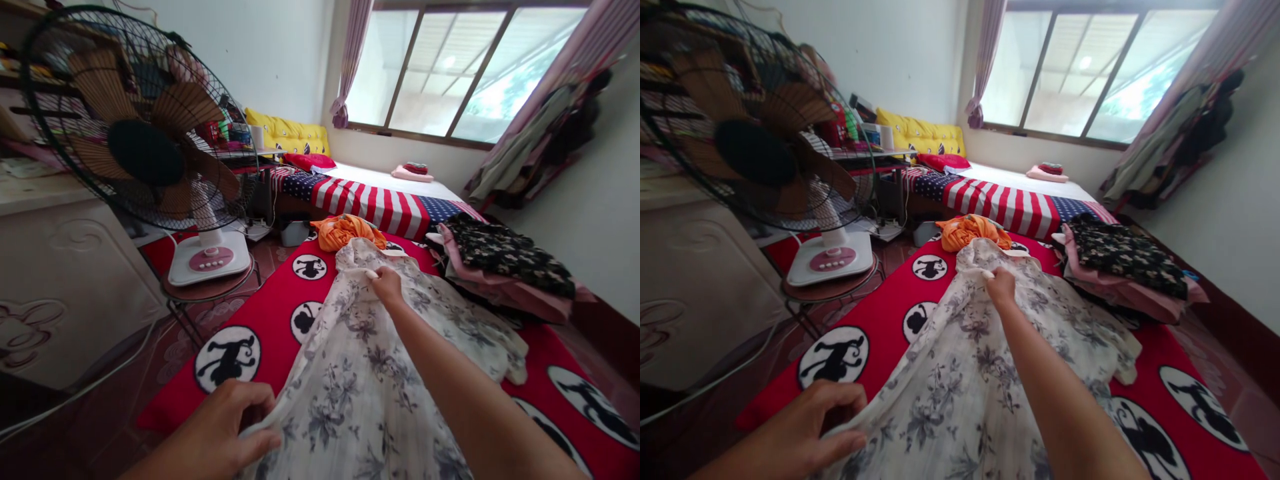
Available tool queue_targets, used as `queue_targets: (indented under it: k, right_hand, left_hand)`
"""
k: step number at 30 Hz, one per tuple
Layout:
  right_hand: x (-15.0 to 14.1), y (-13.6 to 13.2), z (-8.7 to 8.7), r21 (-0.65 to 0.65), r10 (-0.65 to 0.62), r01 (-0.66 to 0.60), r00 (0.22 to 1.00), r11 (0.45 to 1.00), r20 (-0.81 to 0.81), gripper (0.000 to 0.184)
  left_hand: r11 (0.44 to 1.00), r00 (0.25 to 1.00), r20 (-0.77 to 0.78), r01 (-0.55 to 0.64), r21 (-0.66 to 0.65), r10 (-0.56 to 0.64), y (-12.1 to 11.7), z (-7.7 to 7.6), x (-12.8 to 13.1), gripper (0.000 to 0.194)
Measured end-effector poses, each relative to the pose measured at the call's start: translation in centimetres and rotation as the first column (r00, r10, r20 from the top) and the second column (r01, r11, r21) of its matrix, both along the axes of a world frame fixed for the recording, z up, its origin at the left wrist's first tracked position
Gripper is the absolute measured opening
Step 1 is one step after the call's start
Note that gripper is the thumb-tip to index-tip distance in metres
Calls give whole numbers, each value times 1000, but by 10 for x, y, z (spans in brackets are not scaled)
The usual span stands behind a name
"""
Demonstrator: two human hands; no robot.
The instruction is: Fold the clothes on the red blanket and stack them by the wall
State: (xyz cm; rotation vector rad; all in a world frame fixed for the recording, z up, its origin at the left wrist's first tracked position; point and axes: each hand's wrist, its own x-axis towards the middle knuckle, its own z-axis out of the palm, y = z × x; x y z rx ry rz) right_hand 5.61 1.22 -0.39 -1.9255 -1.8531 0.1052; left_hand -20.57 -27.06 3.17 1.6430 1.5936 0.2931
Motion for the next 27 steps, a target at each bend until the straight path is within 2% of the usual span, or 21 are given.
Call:
queue_targets:
  k: [6,10,12,14,19,21,22,24,25,27]
  right_hand:
    - [29,22,37,105,-42,52,995,993,-90,27]
    - [51,26,45,143,-73,92,989,985,-132,27]
    - [63,26,43,145,-90,112,984,983,-152,27]
    - [74,25,37,136,-107,131,980,982,-171,26]
    - [98,13,13,81,-148,168,967,983,-207,27]
    - [107,4,4,52,-175,190,962,980,-208,29]
    - [111,0,1,46,-198,211,958,976,-206,31]
    - [119,-8,-1,57,-261,279,942,959,-209,38]
    - [122,-10,0,73,-292,314,931,946,-218,41]
    - [125,-9,4,110,-319,355,913,928,-255,44]
  left_hand:
    - [995,985,154,70,75,-80,6,21,39,19]
    - [987,951,263,157,44,-163,14,24,70,18]
    - [972,922,307,234,37,-234,18,17,87,19]
    - [947,883,348,319,47,-315,22,3,104,19]
    - [899,836,354,436,38,-420,23,-50,143,13]
    - [858,814,309,513,15,-491,22,-64,151,11]
    - [837,798,291,547,21,-528,21,-66,154,7]
    - [814,772,277,576,74,-572,24,-61,155,5]
    - [814,768,282,571,104,-575,29,-55,155,10]
    - [852,806,276,489,187,-524,46,-42,155,23]
